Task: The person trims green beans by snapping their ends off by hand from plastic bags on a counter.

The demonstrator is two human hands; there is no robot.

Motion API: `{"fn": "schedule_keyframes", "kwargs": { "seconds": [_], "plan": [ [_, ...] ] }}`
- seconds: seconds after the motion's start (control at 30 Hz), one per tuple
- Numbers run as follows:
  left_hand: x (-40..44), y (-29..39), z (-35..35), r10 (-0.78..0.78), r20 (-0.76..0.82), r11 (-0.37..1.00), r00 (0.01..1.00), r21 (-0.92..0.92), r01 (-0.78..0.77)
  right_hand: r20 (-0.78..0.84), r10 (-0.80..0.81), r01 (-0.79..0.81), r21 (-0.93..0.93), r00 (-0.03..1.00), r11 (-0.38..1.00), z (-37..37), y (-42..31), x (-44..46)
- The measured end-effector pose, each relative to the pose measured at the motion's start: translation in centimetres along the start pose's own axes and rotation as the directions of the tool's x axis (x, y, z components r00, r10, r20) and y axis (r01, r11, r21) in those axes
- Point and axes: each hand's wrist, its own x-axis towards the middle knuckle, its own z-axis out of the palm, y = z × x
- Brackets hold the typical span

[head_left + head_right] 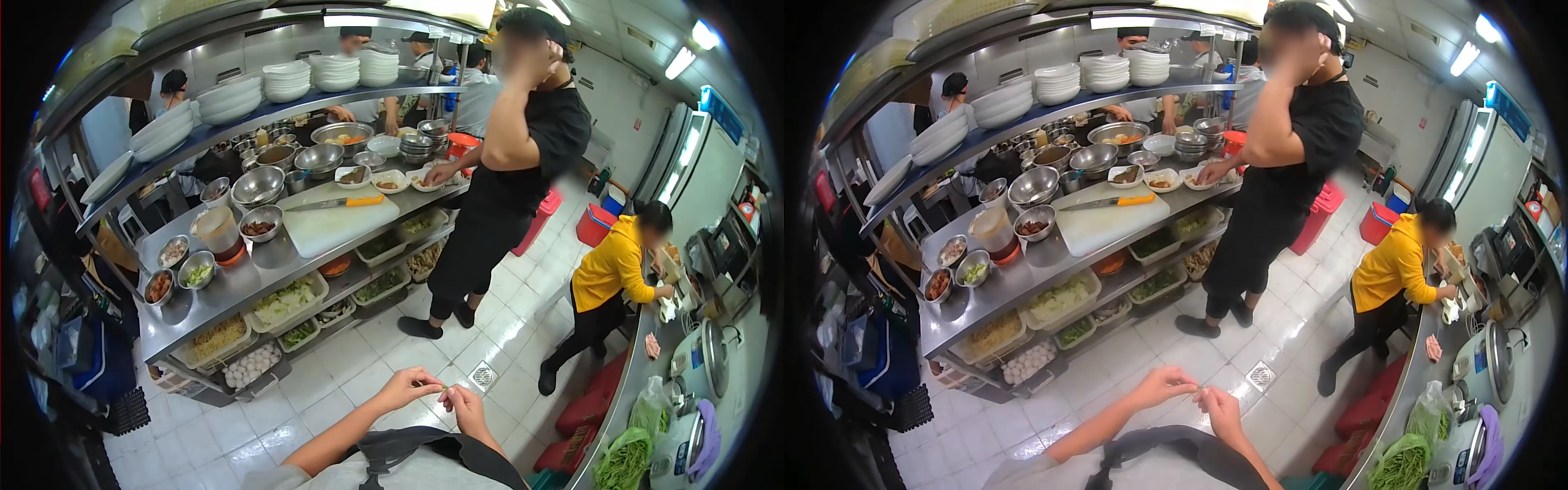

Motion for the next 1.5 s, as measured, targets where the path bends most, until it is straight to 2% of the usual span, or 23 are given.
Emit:
{"fn": "schedule_keyframes", "kwargs": {
  "seconds": [0.07, 0.2, 0.23, 0.33, 0.37, 0.47, 0.53, 0.6, 0.63, 0.73, 0.8, 0.87, 0.93, 0.97, 1.0, 1.03, 1.07, 1.1, 1.23, 1.33, 1.4, 1.47, 1.5],
  "plan": [
    [0.3, 0.2, 1.2, -0.043, -0.006, 0.998, 0.999, -0.038, 0.043, -0.097, -0.028, 0.043, 0.159, 0.995, 0.986, 0.0, 0.4, 0.0],
    [1.1, 0.4, 5.0, -0.235, 0.096, 0.941, 0.967, -0.227, 0.251, -0.245, 0.007, 0.045, 0.204, 0.969, 0.978, -1.7, 2.7, -1.5],
    [1.2, -0.3, 6.0, -0.207, 0.119, 0.935, 0.971, -0.266, 0.233, -0.272, 0.04, 0.027, 0.236, 0.961, 0.971, -2.4, 3.2, -2.1],
    [2.0, -1.0, 9.1, -0.314, 0.211, 0.823, 0.926, -0.425, 0.376, -0.235, 0.158, -0.116, 0.18, 0.959, 0.977, -3.8, 5.2, -4.3],
    [2.5, -1.1, 9.8, -0.348, 0.239, 0.806, 0.906, -0.417, 0.42, -0.238, 0.233, -0.187, 0.201, 0.943, 0.962, -4.0, 5.1, -5.3],
    [4.6, -2.2, 11.1, -0.384, 0.182, 0.648, 0.905, -0.646, 0.405, -0.317, 0.163, -0.132, 0.117, 0.935, 0.984, -5.6, 6.4, -8.0],
    [6.2, -1.9, 10.8, -0.475, 0.105, 0.583, 0.874, -0.706, 0.402, -0.398, 0.16, -0.102, 0.161, 0.904, 0.982, -6.4, 5.6, -9.4],
    [7.6, -4.8, 10.4, -0.528, 0.097, 0.57, 0.844, -0.696, 0.437, -0.468, 0.135, -0.044, 0.202, 0.874, 0.978, -8.0, 5.0, -10.0],
    [7.8, -6.4, 11.1, -0.558, 0.086, 0.559, 0.825, -0.696, 0.45, -0.493, 0.21, -0.048, 0.32, 0.845, 0.946, -8.5, 5.6, -10.6],
    [7.4, -9.3, 14.5, -0.632, 0.202, 0.501, 0.749, -0.631, 0.593, -0.462, 0.424, -0.151, 0.518, 0.779, 0.842, -10.3, 5.7, -13.3],
    [7.1, -11.6, 19.0, -0.723, 0.289, 0.416, 0.628, -0.544, 0.729, -0.424, 0.479, -0.219, 0.529, 0.769, 0.82, -11.5, 9.4, -15.4],
    [7.4, -12.5, 23.5, -0.728, 0.466, 0.371, 0.503, -0.349, 0.861, -0.378, 0.498, -0.262, 0.525, 0.78, 0.81, -13.1, 8.3, -16.4],
    [8.9, -11.0, 29.1, -0.71, 0.52, 0.461, 0.475, -0.167, 0.872, -0.342, 0.496, -0.273, 0.53, 0.798, 0.803, -15.8, 10.3, -17.3],
    [9.0, -10.2, 31.0, -0.722, 0.527, 0.493, 0.449, -0.064, 0.868, -0.306, 0.501, -0.278, 0.552, 0.809, 0.786, -16.0, 11.2, -17.8],
    [9.7, -8.9, 33.0, -0.639, 0.595, 0.603, 0.488, -0.005, 0.797, -0.28, 0.558, -0.343, 0.555, 0.781, 0.758, -17.4, 10.8, -17.7],
    [10.9, -7.4, 35.2, -0.543, 0.671, 0.708, 0.505, 0.043, 0.705, -0.317, 0.458, -0.26, 0.506, 0.83, 0.822, -18.6, 12.1, -17.8],
    [12.0, -5.8, 37.2, -0.456, 0.711, 0.826, 0.535, 0.115, 0.551, -0.353, 0.36, -0.18, 0.45, 0.864, 0.875, -19.7, 13.5, -18.2],
    [12.6, -4.6, 39.2, -0.36, 0.758, 0.912, 0.544, 0.162, 0.377, -0.341, 0.364, -0.168, 0.487, 0.867, 0.857, -21.1, 13.6, -18.7],
    [13.6, -4.2, 45.1, -0.106, 0.764, 0.992, 0.636, 0.13, 0.009, -0.335, 0.43, -0.172, 0.586, 0.839, 0.792, -27.5, 11.3, -19.7],
    [14.0, -3.5, 47.3, -0.235, 0.752, 0.972, 0.616, 0.185, 0.146, -0.346, 0.439, -0.13, 0.645, 0.829, 0.753, -31.2, 10.6, -21.3],
    [14.7, -4.4, 48.2, -0.222, 0.713, 0.975, 0.666, 0.173, 0.14, -0.387, 0.43, -0.066, 0.676, 0.816, 0.734, -32.6, 11.8, -22.2],
    [16.4, -2.6, 49.8, -0.22, 0.652, 0.975, 0.726, 0.133, 0.176, -0.408, 0.461, 0.033, 0.776, 0.788, 0.63, -34.3, 10.8, -22.7],
    [17.2, -1.6, 50.6, -0.159, 0.638, 0.987, 0.754, 0.104, 0.12, -0.415, 0.475, 0.048, 0.79, 0.776, 0.611, -35.1, 10.7, -22.9]
  ]
}}
